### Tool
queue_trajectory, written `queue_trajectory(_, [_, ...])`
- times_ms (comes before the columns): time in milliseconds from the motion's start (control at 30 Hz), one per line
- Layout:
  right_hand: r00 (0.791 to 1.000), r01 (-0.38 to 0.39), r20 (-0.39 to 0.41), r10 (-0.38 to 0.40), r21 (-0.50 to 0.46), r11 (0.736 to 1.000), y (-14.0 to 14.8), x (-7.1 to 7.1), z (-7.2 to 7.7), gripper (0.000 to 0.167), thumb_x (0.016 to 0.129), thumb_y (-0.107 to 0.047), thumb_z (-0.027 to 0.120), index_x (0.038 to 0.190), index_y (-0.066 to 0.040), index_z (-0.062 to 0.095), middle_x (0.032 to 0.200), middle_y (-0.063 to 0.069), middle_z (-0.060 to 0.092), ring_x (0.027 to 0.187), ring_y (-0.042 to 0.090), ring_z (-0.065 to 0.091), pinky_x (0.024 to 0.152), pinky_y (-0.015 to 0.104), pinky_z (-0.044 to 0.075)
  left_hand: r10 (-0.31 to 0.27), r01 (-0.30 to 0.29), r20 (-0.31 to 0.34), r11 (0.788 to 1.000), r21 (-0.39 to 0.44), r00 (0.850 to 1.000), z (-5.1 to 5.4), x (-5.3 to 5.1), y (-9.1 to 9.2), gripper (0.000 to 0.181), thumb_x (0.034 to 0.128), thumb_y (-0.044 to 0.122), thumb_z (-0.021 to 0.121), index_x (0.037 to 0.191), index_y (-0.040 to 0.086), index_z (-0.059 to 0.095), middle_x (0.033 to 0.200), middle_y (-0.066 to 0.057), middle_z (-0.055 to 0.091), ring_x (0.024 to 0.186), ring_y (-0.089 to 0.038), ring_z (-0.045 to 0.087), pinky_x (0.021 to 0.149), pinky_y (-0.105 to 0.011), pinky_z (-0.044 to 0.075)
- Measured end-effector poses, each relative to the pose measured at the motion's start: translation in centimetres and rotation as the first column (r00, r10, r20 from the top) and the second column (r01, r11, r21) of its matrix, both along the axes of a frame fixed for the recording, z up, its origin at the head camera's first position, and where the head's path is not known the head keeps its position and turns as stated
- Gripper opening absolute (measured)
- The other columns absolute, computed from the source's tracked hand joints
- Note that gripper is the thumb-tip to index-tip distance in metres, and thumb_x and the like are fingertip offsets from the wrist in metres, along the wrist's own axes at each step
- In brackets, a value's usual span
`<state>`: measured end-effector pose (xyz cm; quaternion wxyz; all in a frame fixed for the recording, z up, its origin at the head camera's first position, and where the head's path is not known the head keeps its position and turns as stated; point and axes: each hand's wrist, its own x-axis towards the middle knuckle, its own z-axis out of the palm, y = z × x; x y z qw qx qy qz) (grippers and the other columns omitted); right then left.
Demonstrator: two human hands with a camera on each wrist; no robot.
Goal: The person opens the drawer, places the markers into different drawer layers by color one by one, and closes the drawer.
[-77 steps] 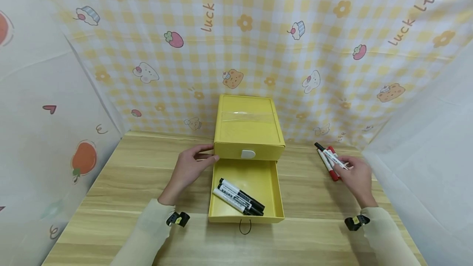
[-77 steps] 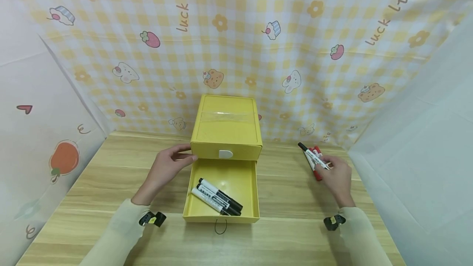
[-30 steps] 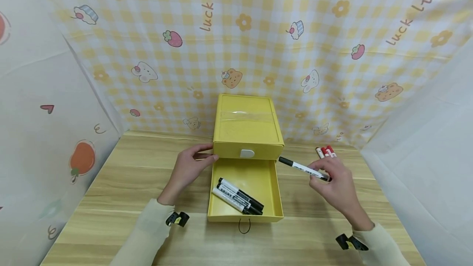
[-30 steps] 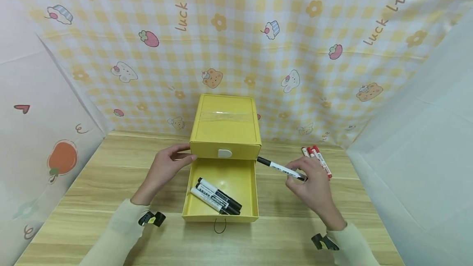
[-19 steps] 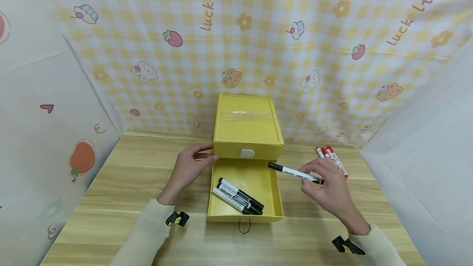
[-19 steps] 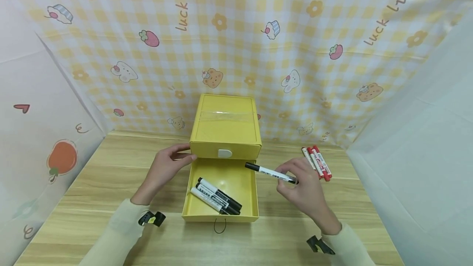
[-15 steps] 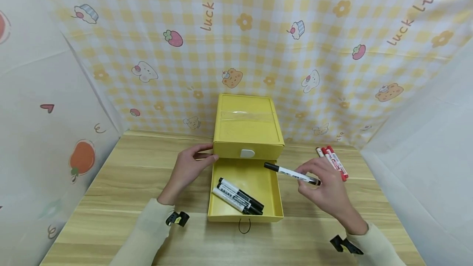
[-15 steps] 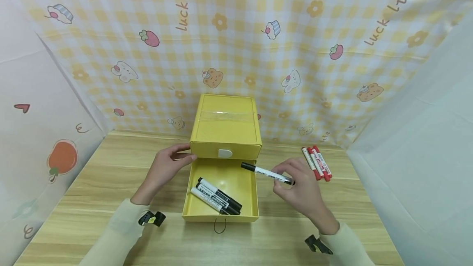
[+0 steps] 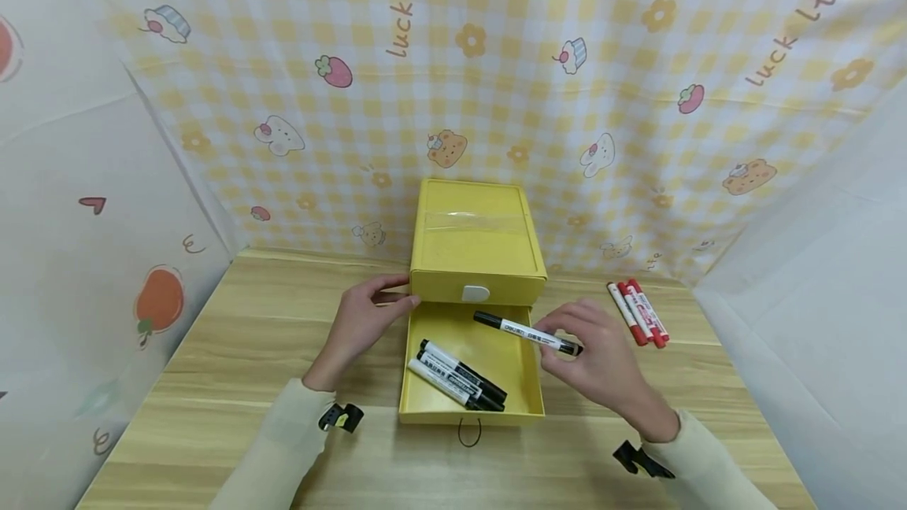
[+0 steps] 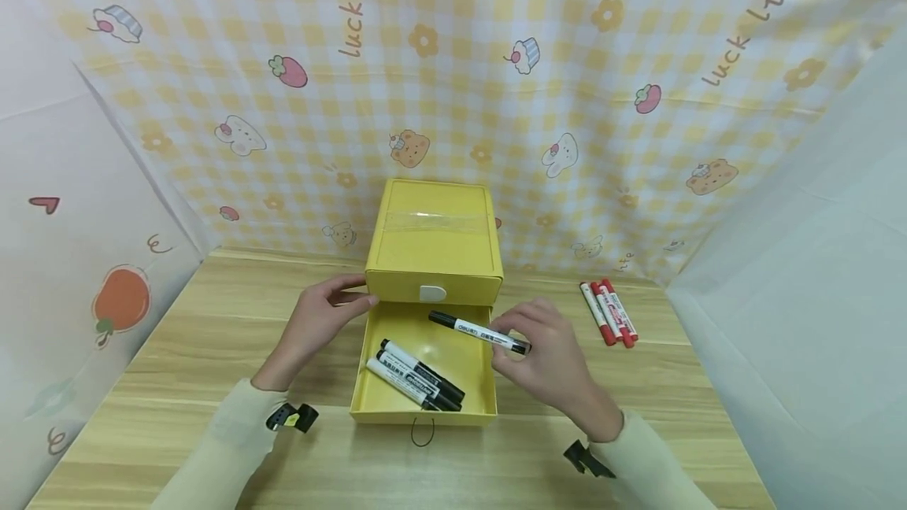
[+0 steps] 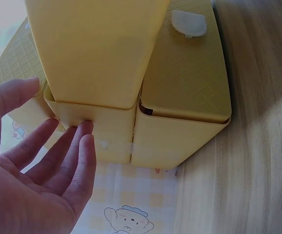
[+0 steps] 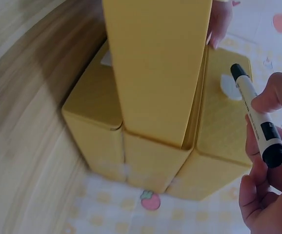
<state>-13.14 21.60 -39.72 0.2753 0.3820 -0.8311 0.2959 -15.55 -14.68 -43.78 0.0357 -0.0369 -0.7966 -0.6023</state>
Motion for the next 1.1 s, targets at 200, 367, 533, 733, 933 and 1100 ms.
queue_trajectory(200, [0.998,0.001,0.06,-0.004,0.054,0.999,-1.8,0.0,0.5,0.019,0.075,-0.004,0.082,0.092,-0.013,0.082,0.091,-0.006,0.077,0.08,0.019,0.063,0.068,0.028,0.05,-0.001,0.001,-0.002,1.0,-0.006,1.0,0.0,0.0,0.0,0.047,0.0979,0.024,0.087,0.14,0.006,0.075,0.131,-0.016,0.077,0.115,-0.032,0.077,0.09,-0.043,0.065])
queue_trajectory(367, [0.995,0.001,0.099,-0.012,0.108,0.994,-3.1,-0.1,1.1,0.015,0.078,-0.005,0.082,0.092,-0.01,0.083,0.091,-0.004,0.077,0.081,0.018,0.066,0.068,0.035,0.056,0.005,-0.005,0.001,1.0,-0.012,1.0,0.0,-0.1,0.0,0.048,0.0976,0.026,0.087,0.14,0.007,0.075,0.132,-0.015,0.076,0.115,-0.032,0.077,0.09,-0.043,0.065])
queue_trajectory(533, [0.989,-0.024,0.145,-0.001,0.174,0.984,-4.3,-0.2,1.6,0.012,0.08,-0.006,0.084,0.092,-0.009,0.084,0.087,-0.005,0.073,0.074,0.011,0.062,0.063,0.029,0.054,0.004,-0.004,0.002,1.0,-0.009,1.0,-0.1,-0.1,0.0,0.047,0.0976,0.026,0.087,0.14,0.007,0.075,0.132,-0.015,0.077,0.115,-0.032,0.077,0.09,-0.043,0.065])
queue_trajectory(733, [0.978,-0.08,0.205,0.028,0.25,0.965,-5.5,-0.8,1.9,0.009,0.082,-0.007,0.085,0.09,-0.011,0.084,0.084,-0.006,0.072,0.068,0.002,0.056,0.058,0.021,0.048,0.004,-0.004,0.001,1.0,-0.003,1.0,0.0,-0.1,0.0,0.047,0.0977,0.025,0.087,0.14,0.006,0.075,0.131,-0.016,0.077,0.116,-0.033,0.077,0.091,-0.044,0.065])
queue_trajectory(933, [0.965,-0.123,0.259,0.041,0.309,0.943,-6.0,-1.4,1.9,0.006,0.084,-0.007,0.084,0.089,-0.011,0.084,0.08,-0.007,0.072,0.065,0.001,0.056,0.058,0.021,0.047,-0.001,0.001,0.003,1.0,0.01,1.0,0.0,-0.2,0.1,0.048,0.0974,0.024,0.087,0.14,0.005,0.075,0.132,-0.017,0.076,0.116,-0.033,0.077,0.091,-0.044,0.065])
queue_trajectory(1100, [0.956,-0.145,0.289,0.043,0.342,0.928,-6.3,-1.7,1.9,0.004,0.086,-0.011,0.085,0.089,-0.009,0.085,0.08,-0.006,0.074,0.066,0.001,0.059,0.061,0.022,0.05,0.005,-0.005,0.009,1.0,0.013,1.0,0.0,-0.1,0.0,0.047,0.097,0.024,0.088,0.139,0.007,0.075,0.138,-0.014,0.075,0.117,-0.031,0.076,0.091,-0.043,0.064])
